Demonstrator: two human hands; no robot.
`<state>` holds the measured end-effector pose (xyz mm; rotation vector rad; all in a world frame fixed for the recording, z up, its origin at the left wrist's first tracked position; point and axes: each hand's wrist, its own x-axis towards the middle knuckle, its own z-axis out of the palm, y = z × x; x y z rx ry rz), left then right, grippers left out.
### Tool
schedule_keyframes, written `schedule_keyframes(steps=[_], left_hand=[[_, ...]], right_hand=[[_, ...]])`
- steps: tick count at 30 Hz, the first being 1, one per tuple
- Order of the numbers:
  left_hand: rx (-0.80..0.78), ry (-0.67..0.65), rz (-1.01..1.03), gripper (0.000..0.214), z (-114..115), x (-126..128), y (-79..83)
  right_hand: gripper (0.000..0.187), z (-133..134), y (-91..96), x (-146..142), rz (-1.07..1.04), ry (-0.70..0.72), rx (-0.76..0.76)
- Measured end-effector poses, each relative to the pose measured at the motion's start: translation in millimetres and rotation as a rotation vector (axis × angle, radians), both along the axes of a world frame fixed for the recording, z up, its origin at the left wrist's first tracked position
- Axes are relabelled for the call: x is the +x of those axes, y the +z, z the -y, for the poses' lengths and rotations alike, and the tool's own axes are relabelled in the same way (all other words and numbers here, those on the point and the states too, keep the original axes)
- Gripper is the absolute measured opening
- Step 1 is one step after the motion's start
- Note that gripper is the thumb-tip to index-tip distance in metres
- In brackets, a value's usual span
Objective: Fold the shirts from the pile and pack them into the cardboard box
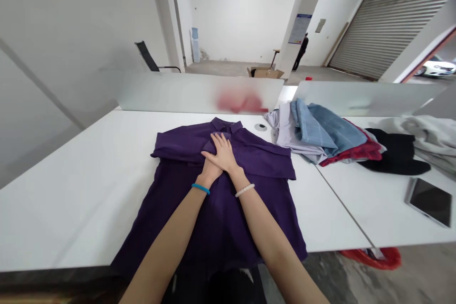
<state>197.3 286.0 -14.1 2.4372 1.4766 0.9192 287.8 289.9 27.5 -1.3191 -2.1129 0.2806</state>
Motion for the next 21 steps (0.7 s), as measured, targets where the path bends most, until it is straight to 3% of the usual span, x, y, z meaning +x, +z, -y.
schedule_keyframes(steps=[2, 4, 8, 12, 14, 18, 21], left_hand=[[-0.014, -0.024, -0.066, 0.045, -1.6, -0.9, -3.3], [-0.014, -0.046, -0.135, 0.045, -4.0, -1.0, -4.8], [0.026, -0.023, -0.191, 0.047, -4.9, 0.9, 0.4], [0.137, -0.012, -0.079, 0.046, 5.0, 2.9, 18.9], [0.221, -0.069, -0.018, 0.043, 13.3, 4.0, 28.5], [0.221, -0.209, -0.053, 0.040, 27.0, 11.4, 34.8], [0.201, -0.246, -0.101, 0.042, 25.4, 17.0, 30.1]], right_hand=[[0.071, -6.5, -6.2, 1.1, 0.026, 0.009, -0.113], [0.058, -13.7, -10.2, 3.4, 0.049, 0.008, -0.172], [0.034, -21.9, -7.0, 14.2, -0.035, -0.010, -0.108], [0.026, -26.6, 1.7, 33.6, -0.460, -0.270, -0.008], [0.021, -30.1, 5.7, 44.9, -0.780, -0.342, -0.069], [0.011, -32.6, 14.5, 63.7, -1.286, -0.164, -0.372], [0.008, -26.2, 21.5, 72.7, -1.513, 0.065, -0.468]])
